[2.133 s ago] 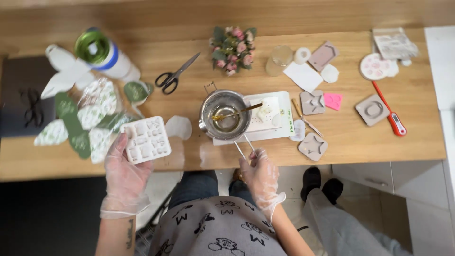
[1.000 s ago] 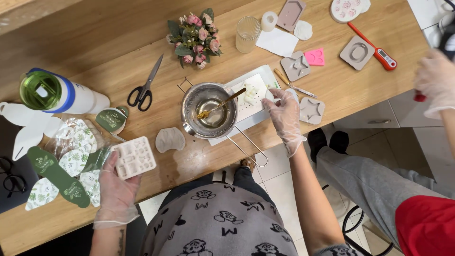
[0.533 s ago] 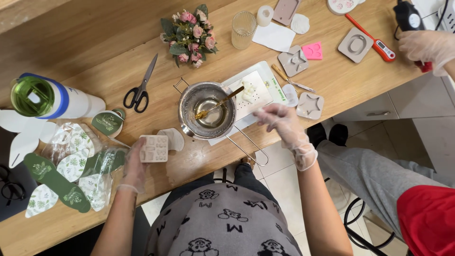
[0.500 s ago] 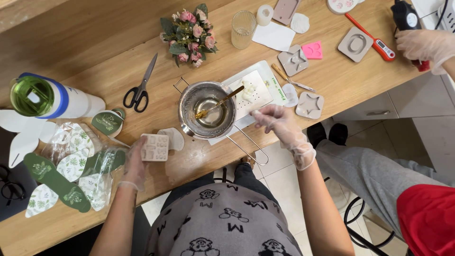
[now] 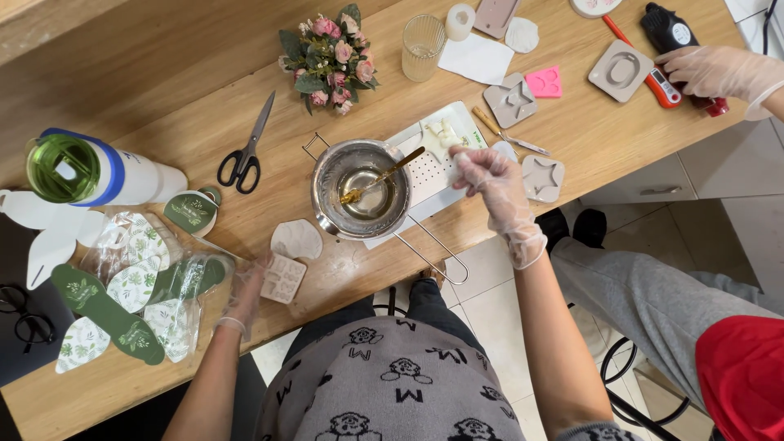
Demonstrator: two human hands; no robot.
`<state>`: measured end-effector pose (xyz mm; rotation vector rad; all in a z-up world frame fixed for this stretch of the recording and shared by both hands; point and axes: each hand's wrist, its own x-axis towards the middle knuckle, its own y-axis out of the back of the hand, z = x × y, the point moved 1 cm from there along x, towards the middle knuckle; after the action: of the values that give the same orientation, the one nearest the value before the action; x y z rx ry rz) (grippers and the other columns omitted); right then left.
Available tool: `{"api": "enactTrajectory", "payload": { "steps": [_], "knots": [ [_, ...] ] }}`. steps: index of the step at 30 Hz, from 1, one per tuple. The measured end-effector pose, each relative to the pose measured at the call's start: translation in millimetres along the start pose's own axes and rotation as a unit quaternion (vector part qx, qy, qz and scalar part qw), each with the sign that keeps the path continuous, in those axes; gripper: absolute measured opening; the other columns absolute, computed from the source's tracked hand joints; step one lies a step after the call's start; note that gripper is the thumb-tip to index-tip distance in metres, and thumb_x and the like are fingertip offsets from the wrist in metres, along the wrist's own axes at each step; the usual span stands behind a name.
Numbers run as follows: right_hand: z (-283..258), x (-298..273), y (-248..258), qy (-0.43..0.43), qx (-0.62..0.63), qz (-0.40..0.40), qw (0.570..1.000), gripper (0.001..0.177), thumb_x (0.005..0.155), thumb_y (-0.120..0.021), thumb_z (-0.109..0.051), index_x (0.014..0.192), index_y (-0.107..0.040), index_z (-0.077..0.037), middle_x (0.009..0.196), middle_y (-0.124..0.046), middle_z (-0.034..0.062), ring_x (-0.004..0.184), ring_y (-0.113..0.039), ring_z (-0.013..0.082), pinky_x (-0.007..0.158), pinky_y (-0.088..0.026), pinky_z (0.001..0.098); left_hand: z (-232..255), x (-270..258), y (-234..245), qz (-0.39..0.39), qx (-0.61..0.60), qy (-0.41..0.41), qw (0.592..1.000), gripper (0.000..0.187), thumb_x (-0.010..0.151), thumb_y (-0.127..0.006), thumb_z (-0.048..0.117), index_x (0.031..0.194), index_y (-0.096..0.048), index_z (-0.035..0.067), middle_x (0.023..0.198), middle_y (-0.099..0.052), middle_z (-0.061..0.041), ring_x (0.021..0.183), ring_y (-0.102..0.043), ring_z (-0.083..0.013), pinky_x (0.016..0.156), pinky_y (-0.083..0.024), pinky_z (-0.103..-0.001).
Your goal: Assembling and decorating wax melts by placing small wax pieces into molds and using a heat gun to smooth the surface.
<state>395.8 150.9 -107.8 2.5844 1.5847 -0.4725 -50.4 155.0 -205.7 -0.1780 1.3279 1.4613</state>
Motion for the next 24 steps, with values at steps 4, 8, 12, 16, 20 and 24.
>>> {"api": "enactTrajectory", "payload": {
  "steps": [4, 8, 12, 16, 20, 24],
  "knots": [
    [-3, 8, 10, 0.008, 0.003, 0.025, 1.0, 0.018, 0.094, -0.078, -0.015, 0.106, -0.072, -0.002, 0.083, -0.073, 0.0124, 0.058, -0.072, 0.0145, 0.045, -0.055, 0.0177, -17, 23, -2, 0.021, 0.103, -0.078, 0.991, 0.059, 0.086, -0.061, 0.082, 0.11, -0.077, 0.031, 0.114, -0.073, -0.003, 0.119, -0.064, -0.0328, 0.097, -0.051, -0.047],
    [-3, -2, 0, 0.005, 0.023, 0.033, 0.999, 0.022, 0.093, -0.076, -0.01, 0.112, -0.071, 0.001, 0.084, -0.073, 0.0142, 0.06, -0.073, 0.0154, 0.051, -0.059, 0.0187, 0, -11, 23, 0.027, 0.152, -0.111, 0.982, 0.059, 0.091, -0.058, 0.072, 0.125, -0.071, 0.026, 0.12, -0.072, -0.01, 0.123, -0.061, -0.0384, 0.103, -0.048, -0.049],
    [-4, -11, -7, -0.001, 0.036, 0.007, 0.999, 0.033, 0.09, -0.07, 0.003, 0.123, -0.067, 0.006, 0.09, -0.071, 0.0141, 0.068, -0.074, 0.0171, 0.061, -0.063, 0.0227, 25, -44, 45, 0.13, 0.224, -0.205, 0.944, 0.048, 0.094, -0.063, 0.057, 0.118, -0.075, 0.018, 0.105, -0.076, -0.016, 0.108, -0.068, -0.0437, 0.094, -0.052, -0.052],
    [15, -7, -2, -0.004, 0.07, 0.048, 0.996, 0.037, 0.081, -0.075, 0.008, 0.116, -0.062, 0.006, 0.087, -0.068, 0.015, 0.066, -0.074, 0.0211, 0.06, -0.064, 0.0265, 106, -89, 84, 0.265, 0.2, -0.345, 0.878, 0.029, 0.1, -0.069, 0.055, 0.102, -0.076, 0.027, 0.086, -0.075, -0.003, 0.088, -0.073, -0.0344, 0.082, -0.057, -0.047],
    [4, -18, -7, -0.039, 0.093, 0.077, 0.992, 0.019, 0.084, -0.074, 0.009, 0.1, -0.066, 0.004, 0.08, -0.069, 0.0108, 0.067, -0.068, 0.0174, 0.064, -0.058, 0.0229, 239, -192, 104, 0.13, 0.068, -0.651, 0.745, 0.006, 0.098, -0.073, 0.002, 0.103, -0.074, -0.001, 0.082, -0.063, -0.008, 0.074, -0.051, -0.0185, 0.067, -0.04, -0.031],
    [6, -21, -11, -0.042, 0.103, 0.114, 0.987, 0.016, 0.085, -0.073, 0.005, 0.101, -0.073, 0.003, 0.08, -0.071, 0.0101, 0.068, -0.068, 0.0153, 0.066, -0.057, 0.0226, 323, -209, 63, -0.065, 0.111, -0.718, 0.684, 0.021, 0.095, -0.065, 0.014, 0.108, -0.077, 0.002, 0.092, -0.07, -0.008, 0.074, -0.057, -0.0186, 0.065, -0.045, -0.031]
  ]
}}
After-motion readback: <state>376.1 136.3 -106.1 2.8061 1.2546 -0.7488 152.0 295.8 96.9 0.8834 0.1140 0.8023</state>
